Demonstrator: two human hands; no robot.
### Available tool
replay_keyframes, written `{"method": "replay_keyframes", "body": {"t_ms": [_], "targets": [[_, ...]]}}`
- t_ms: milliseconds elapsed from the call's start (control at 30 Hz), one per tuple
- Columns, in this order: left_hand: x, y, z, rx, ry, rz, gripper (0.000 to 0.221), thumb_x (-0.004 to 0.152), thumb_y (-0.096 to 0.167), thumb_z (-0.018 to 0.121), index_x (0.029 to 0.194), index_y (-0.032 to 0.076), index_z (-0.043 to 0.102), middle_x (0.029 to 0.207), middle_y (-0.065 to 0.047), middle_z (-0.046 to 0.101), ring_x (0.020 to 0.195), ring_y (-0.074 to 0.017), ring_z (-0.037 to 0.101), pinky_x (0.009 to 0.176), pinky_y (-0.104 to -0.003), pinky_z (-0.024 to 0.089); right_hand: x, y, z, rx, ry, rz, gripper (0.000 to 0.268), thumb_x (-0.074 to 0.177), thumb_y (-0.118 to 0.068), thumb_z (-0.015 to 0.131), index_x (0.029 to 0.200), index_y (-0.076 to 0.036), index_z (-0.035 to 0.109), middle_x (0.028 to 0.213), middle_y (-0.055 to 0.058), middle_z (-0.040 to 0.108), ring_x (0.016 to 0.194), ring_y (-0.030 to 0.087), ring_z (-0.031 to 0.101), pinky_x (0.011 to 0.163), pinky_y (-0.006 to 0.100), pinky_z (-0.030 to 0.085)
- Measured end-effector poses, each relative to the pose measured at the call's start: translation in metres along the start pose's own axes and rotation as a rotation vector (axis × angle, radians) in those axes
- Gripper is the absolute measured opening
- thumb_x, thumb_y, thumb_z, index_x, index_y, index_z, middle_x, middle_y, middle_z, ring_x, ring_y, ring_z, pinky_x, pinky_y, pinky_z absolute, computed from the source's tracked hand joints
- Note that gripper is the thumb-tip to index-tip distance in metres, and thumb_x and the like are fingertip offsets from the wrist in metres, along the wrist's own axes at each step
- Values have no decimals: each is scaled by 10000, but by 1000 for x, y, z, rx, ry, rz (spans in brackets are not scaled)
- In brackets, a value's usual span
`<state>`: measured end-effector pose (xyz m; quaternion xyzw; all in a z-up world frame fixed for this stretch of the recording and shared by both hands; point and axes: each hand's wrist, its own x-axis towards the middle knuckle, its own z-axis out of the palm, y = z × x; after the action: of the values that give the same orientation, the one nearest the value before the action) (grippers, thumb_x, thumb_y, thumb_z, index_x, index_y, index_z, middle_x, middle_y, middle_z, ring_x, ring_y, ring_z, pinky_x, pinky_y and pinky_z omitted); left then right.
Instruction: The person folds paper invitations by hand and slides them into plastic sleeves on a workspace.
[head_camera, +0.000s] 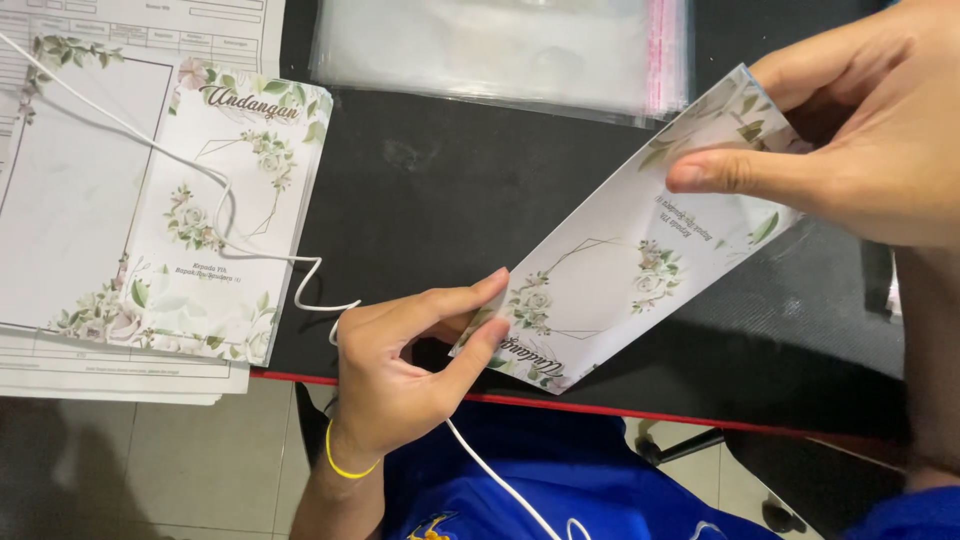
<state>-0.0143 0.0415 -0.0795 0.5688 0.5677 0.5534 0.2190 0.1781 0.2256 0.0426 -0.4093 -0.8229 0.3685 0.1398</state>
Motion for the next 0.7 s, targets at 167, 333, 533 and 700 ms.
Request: {"method": "replay_keyframes", "body": {"t_ms": [167, 333, 533, 700], "targets": [[-1, -1, 0, -5, -6, -7, 237, 849, 11, 811, 1078, 5, 751, 1033, -98, 798, 649, -91, 756, 647, -161, 640, 0, 7, 2, -2, 14, -63, 234, 816, -17, 872, 1002, 71, 760, 919, 178, 772, 719, 182, 747, 588, 214, 575], [0, 0, 0, -18, -2, -27, 277, 829, 4, 837, 1091, 2, 748, 1058, -107, 793, 726, -98, 779, 714, -167, 648, 2, 16, 2, 31, 21, -32, 218, 828, -46, 876, 980, 58, 759, 937, 154, 773, 741, 162, 723, 559, 206, 521], [-2, -2, -1, -25, 18, -163, 420, 818, 59, 869, 1209, 58, 713, 1179, -94, 778, 714, -83, 770, 667, -136, 615, 13, 38, -10, -44, -11, 26, 212, 931, -101, 780, 1097, 20, 728, 1118, 145, 761, 993, 223, 767, 813, 302, 628], [0, -1, 0, -41, 87, -215, 458, 802, 58, 893, 1222, 69, 710, 963, -42, 802, 684, -50, 728, 683, -126, 599, 19, 75, -6, 38, 31, 50, 212, 1005, -141, 785, 1131, -3, 685, 1152, 113, 732, 1002, 198, 728, 802, 274, 556]]}}
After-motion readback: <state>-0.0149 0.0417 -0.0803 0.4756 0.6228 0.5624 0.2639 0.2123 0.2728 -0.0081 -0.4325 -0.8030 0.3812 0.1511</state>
